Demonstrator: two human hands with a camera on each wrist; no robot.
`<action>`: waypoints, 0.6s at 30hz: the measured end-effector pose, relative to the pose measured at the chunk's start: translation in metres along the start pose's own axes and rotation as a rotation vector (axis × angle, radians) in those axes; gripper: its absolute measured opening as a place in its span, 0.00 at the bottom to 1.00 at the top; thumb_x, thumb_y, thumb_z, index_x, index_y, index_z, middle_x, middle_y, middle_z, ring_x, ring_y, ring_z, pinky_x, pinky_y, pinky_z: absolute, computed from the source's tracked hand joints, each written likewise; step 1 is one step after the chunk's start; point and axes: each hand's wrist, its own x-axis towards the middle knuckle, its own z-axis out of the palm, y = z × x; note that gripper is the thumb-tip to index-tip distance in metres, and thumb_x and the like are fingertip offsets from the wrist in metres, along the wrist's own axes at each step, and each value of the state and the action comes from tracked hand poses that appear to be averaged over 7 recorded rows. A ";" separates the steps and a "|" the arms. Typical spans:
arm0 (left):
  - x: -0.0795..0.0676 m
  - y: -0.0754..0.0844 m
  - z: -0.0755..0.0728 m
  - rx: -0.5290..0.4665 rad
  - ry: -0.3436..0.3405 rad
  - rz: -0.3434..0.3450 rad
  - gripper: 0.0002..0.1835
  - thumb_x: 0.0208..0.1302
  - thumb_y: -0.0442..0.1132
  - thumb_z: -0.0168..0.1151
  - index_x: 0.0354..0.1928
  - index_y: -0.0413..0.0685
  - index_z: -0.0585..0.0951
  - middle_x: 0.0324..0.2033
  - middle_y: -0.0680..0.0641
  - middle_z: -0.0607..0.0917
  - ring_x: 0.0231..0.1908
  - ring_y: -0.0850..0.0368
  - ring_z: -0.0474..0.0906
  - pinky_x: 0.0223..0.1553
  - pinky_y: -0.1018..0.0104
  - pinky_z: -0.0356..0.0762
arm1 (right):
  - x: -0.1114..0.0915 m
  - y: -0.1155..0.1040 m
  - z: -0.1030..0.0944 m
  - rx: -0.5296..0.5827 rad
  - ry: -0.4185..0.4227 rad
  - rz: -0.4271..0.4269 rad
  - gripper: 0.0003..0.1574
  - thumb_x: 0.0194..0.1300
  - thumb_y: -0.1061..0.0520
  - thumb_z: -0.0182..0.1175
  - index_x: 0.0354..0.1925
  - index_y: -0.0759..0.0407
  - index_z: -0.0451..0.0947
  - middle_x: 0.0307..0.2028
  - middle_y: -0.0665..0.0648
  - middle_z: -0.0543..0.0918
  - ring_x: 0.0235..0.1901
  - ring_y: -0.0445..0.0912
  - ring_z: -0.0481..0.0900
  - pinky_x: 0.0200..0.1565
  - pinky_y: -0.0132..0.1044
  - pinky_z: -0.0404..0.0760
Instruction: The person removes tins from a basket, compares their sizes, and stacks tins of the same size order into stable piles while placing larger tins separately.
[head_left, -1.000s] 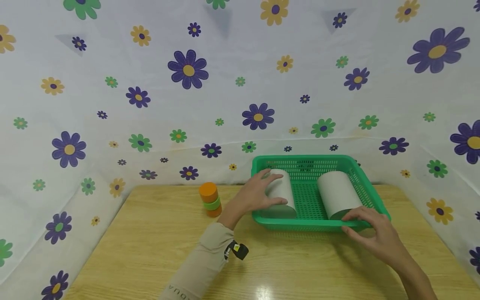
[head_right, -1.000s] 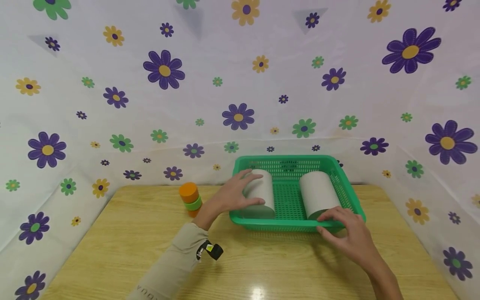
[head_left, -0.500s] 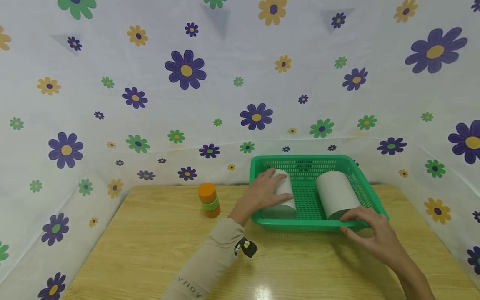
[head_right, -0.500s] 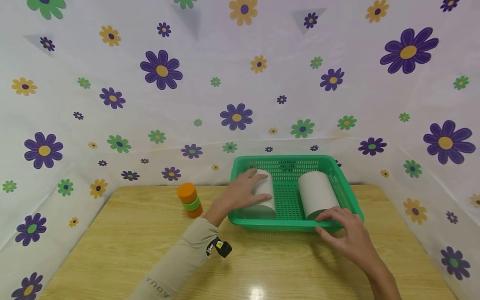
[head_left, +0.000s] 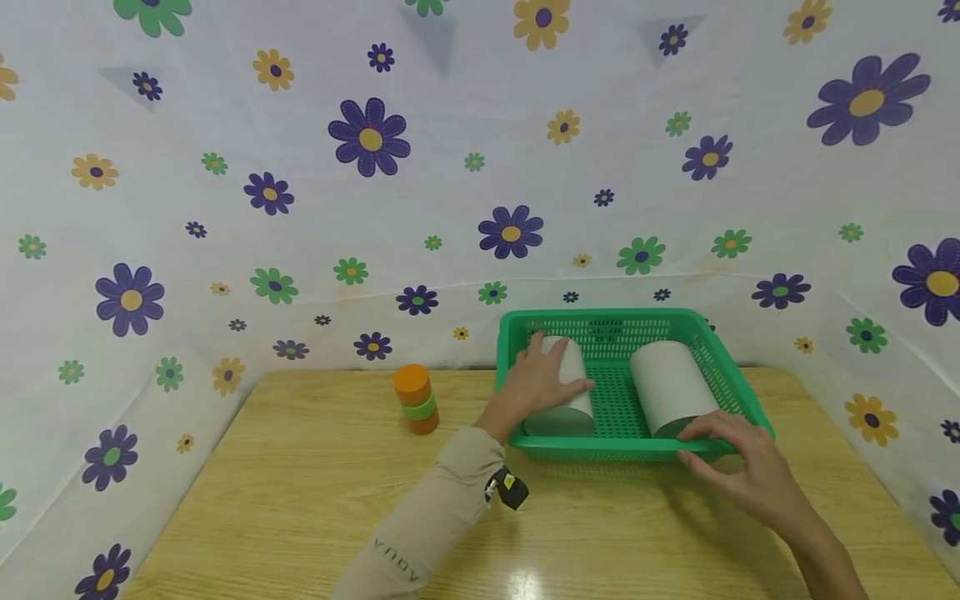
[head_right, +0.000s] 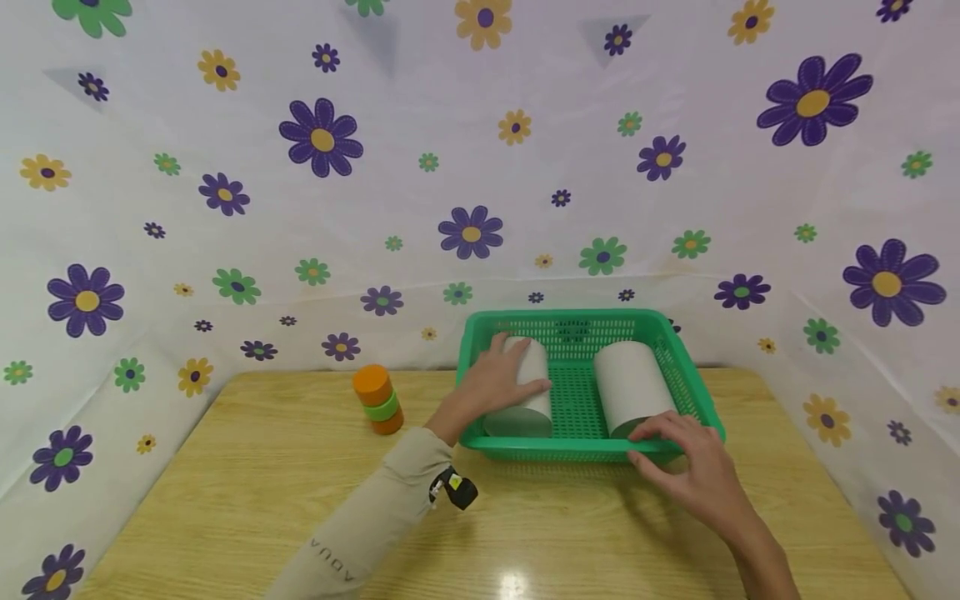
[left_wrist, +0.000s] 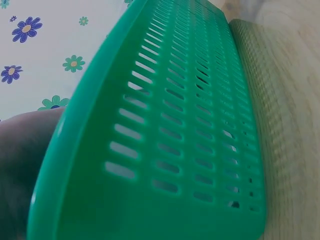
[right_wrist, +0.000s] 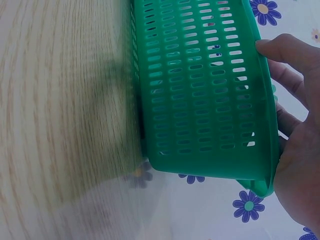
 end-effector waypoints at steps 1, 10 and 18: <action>0.000 0.001 0.000 -0.012 -0.010 -0.010 0.46 0.67 0.70 0.57 0.80 0.58 0.59 0.77 0.37 0.54 0.67 0.33 0.68 0.59 0.44 0.77 | 0.000 0.000 0.000 0.000 0.000 -0.001 0.26 0.48 0.68 0.79 0.40 0.43 0.84 0.40 0.44 0.85 0.46 0.32 0.75 0.45 0.43 0.59; 0.005 0.006 -0.002 -0.124 -0.063 -0.099 0.51 0.64 0.70 0.60 0.82 0.62 0.52 0.78 0.34 0.50 0.55 0.33 0.77 0.45 0.48 0.82 | 0.002 0.002 0.000 -0.001 0.006 -0.027 0.26 0.46 0.69 0.79 0.39 0.45 0.84 0.40 0.44 0.86 0.45 0.33 0.76 0.46 0.42 0.60; 0.009 0.006 -0.004 -0.207 -0.113 -0.146 0.50 0.67 0.63 0.62 0.83 0.62 0.49 0.78 0.32 0.47 0.57 0.34 0.77 0.52 0.46 0.81 | 0.000 0.000 -0.001 -0.005 0.002 -0.009 0.26 0.48 0.68 0.79 0.39 0.43 0.84 0.40 0.43 0.85 0.45 0.33 0.75 0.44 0.40 0.58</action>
